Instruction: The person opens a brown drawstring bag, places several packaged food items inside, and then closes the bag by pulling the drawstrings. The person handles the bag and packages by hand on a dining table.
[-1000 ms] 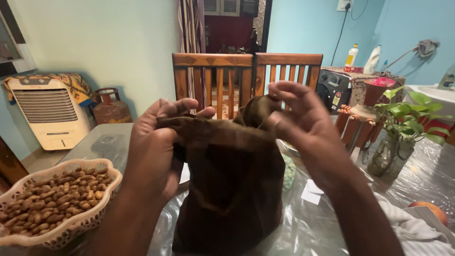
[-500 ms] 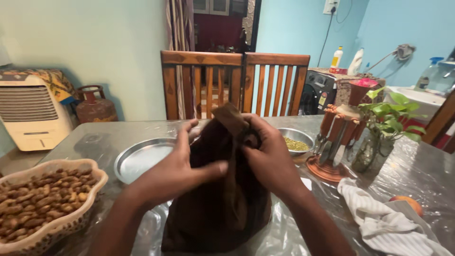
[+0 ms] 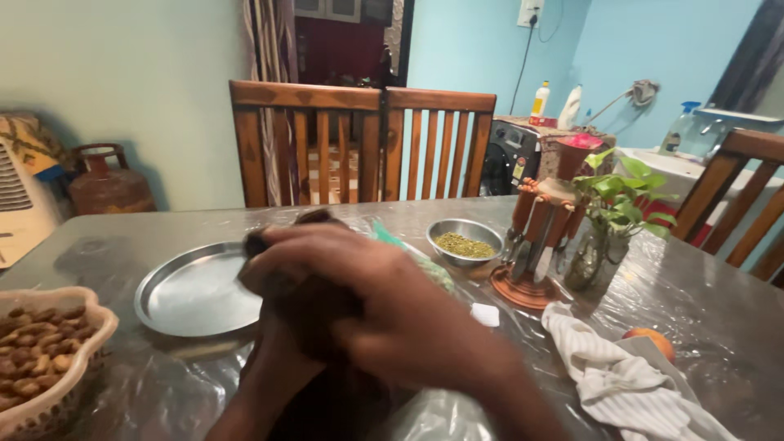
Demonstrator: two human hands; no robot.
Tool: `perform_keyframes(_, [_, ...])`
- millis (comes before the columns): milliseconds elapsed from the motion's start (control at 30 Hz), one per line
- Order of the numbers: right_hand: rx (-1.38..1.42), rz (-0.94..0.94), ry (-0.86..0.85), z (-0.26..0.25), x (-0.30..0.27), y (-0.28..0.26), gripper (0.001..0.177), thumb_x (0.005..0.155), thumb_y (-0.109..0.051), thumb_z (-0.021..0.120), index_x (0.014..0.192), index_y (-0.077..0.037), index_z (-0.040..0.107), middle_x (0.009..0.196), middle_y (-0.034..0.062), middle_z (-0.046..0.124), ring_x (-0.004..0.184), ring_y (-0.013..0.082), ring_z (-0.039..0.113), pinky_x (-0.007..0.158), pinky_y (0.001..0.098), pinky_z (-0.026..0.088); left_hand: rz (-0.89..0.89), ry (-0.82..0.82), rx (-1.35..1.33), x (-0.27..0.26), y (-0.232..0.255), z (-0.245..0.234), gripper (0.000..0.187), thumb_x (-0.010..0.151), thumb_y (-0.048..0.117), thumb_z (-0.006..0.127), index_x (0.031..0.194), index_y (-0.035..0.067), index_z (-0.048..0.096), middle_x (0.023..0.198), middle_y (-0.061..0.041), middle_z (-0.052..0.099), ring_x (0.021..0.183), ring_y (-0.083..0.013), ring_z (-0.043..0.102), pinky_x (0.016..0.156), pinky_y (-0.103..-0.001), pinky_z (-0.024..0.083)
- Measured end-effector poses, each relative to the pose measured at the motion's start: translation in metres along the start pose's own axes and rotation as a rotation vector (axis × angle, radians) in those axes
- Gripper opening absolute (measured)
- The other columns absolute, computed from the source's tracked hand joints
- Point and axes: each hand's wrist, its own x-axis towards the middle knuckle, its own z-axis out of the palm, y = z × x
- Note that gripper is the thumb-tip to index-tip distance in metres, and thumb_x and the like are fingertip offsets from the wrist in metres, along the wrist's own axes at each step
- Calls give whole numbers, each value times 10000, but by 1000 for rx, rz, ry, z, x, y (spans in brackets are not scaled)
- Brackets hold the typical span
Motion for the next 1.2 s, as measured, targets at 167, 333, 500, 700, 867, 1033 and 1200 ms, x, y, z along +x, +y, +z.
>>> perform_keyframes(167, [264, 300, 139, -40, -15, 28, 636, 747, 195, 440, 1292, -80, 619, 1417, 117, 624, 1195, 202, 718, 940, 314, 600, -51, 280, -34, 14, 58, 29, 724, 783, 37, 728, 1400, 88, 351, 1253, -87, 647, 1192, -217, 659, 978, -348, 541])
perform_keyframes(333, [160, 534, 470, -51, -22, 47, 333, 945, 114, 515, 1224, 6, 659, 1131, 152, 733, 938, 247, 745, 766, 317, 658, 77, 112, -413, 18, 100, 21, 776, 751, -98, 708, 1414, 103, 358, 1304, -147, 614, 1246, -228, 644, 1058, -345, 550])
perform_keyframes(500, [174, 446, 222, -37, -16, 24, 405, 901, 32, 569, 1299, -23, 614, 1145, 127, 715, 1011, 236, 748, 825, 360, 635, 93, 121, -439, 25, 115, -2, 480, 804, -51, 780, 1203, 70, 543, 1376, -119, 624, 1240, -209, 650, 1042, -341, 564])
perform_keyframes(700, [322, 335, 60, -33, -13, 10, 865, 828, -22, 679, 1598, -113, 294, 1450, 141, 503, 1276, 261, 619, 986, 423, 577, 100, 187, -468, 29, 143, -25, 171, 900, -58, 709, 1000, 37, 608, 1312, -141, 697, 1168, -190, 692, 1004, -329, 598])
perform_keyframes(867, [274, 424, 13, -20, -16, 30, 817, 780, -49, 778, 1499, -83, 393, 1421, 98, 560, 1279, 236, 602, 1030, 390, 551, 231, 82, -318, 15, 183, -23, 306, 780, -169, 620, 1011, 32, 617, 1276, -146, 699, 1127, -171, 734, 924, -300, 601])
perform_keyframes(1033, [185, 563, 163, -10, -19, 31, 419, 865, -86, 712, 1270, -43, 613, 1086, 89, 747, 999, 179, 732, 811, 313, 597, 322, -28, -195, 6, 201, -24, 287, 786, -189, 583, 999, -12, 658, 1441, -139, 616, 1076, -180, 719, 867, -297, 608])
perform_keyframes(1200, [62, 457, 246, -11, -15, 33, 245, 853, -59, 728, 1097, -33, 722, 936, 46, 784, 842, 142, 722, 723, 276, 578, 69, 35, -54, 22, 177, -36, 526, 729, -18, 770, 1225, 54, 610, 1349, -151, 600, 1104, -236, 708, 788, -358, 617])
